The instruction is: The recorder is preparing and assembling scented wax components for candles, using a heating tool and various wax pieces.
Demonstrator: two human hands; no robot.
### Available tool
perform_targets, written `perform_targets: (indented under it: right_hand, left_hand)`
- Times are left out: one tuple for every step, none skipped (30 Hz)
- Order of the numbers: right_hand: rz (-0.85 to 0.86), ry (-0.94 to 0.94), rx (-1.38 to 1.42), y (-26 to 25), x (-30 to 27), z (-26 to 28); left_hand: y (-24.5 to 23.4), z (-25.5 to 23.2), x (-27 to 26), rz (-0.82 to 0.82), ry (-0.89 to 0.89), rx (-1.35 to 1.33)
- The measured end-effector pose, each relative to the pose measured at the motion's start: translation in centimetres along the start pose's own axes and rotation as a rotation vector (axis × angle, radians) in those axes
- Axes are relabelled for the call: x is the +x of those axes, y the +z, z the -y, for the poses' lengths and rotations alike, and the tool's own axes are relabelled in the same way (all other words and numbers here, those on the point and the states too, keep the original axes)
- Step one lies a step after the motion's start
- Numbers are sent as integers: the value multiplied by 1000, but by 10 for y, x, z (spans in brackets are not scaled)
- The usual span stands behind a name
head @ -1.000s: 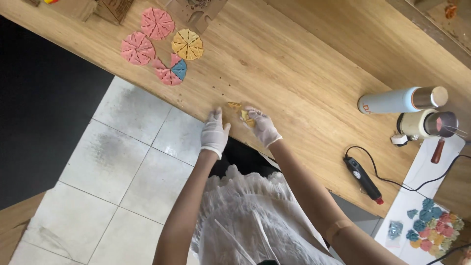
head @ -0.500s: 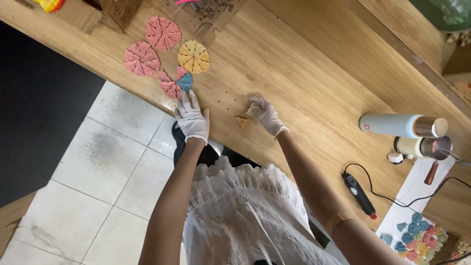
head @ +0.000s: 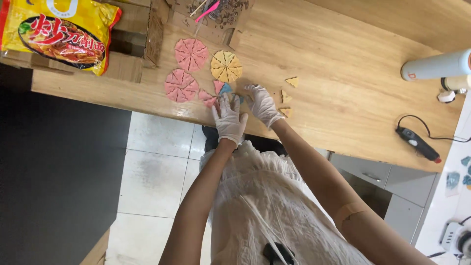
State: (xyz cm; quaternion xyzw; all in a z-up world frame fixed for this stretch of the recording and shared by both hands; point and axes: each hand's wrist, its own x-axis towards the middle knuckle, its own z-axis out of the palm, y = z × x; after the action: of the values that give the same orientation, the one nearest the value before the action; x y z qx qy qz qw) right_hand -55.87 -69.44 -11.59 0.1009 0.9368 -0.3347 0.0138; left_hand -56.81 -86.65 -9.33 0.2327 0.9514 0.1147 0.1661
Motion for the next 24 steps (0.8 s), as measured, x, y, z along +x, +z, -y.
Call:
perform_targets:
  right_hand:
    - [-8,10,-4,12,5,3]
    - [-18,22,31,24,9,5]
    - [-19,33,67,33,9,5]
    - [-19,42,62,39,9,2]
    - [-31,37,9,46,11,0]
    - [-44,32,-44,53,14,-3]
    - [-35,30,-42,47,15,4]
    - [10,46,-17,41,16,11]
    - [49,58,12,37,22,19]
    - [50,54,18,38,23,22]
    - [56,47,23,37,22,23]
    - [62,40,27,35,21,22]
    - [65,43,30,33,16,21]
    - [19,10,-27,31,10,20]
    - [-32,-24,-84,28,7,18]
    - [-33,-23,-81,23,3,16]
    - [-22,-7,-125,19,-1,13]
    - [-11,10,-169,14,-4,11]
    - [-14,9,-171,6,-5,8]
    - [8,19,-238,-2,-6,5]
    - [36,33,-298,-7,-14,5]
    - [38,37,-294,-10,-20,5]
    - [62,29,-314,-13,-24,5]
    - [87,20,-333,-16,-29,6]
  left_hand:
    - [1,4,5,3,13,-2]
    - [3,7,9,29,25,21]
    - [6,6,9,59,29,40]
    - [8,5,11,65,35,35]
    - [11,6,13,72,20,69]
    - [13,6,15,80,4,104]
    - [15,5,13,84,-3,102]
    - [17,3,11,63,-16,100]
    - [17,6,13,36,-26,104]
    - [7,8,15,35,-32,110]
    - [-1,7,15,40,-18,105]
    - [-9,5,16,45,-4,101]
    - [1,6,14,50,-5,102]
    - [12,6,13,20,26,78]
    - [22,7,14,-13,59,54]
    - [17,9,15,-12,60,57]
    - [11,11,18,-82,37,-16]
    - [5,13,22,-152,14,-89]
    - [-1,19,32,-155,16,-90]
    - [-7,25,43,-192,-119,-143]
    - [-13,34,47,-221,-256,-191]
    - [-14,39,56,-216,-256,-187]
    - [-16,45,66,-190,-227,-124]
    - [-18,51,77,-163,-198,-60]
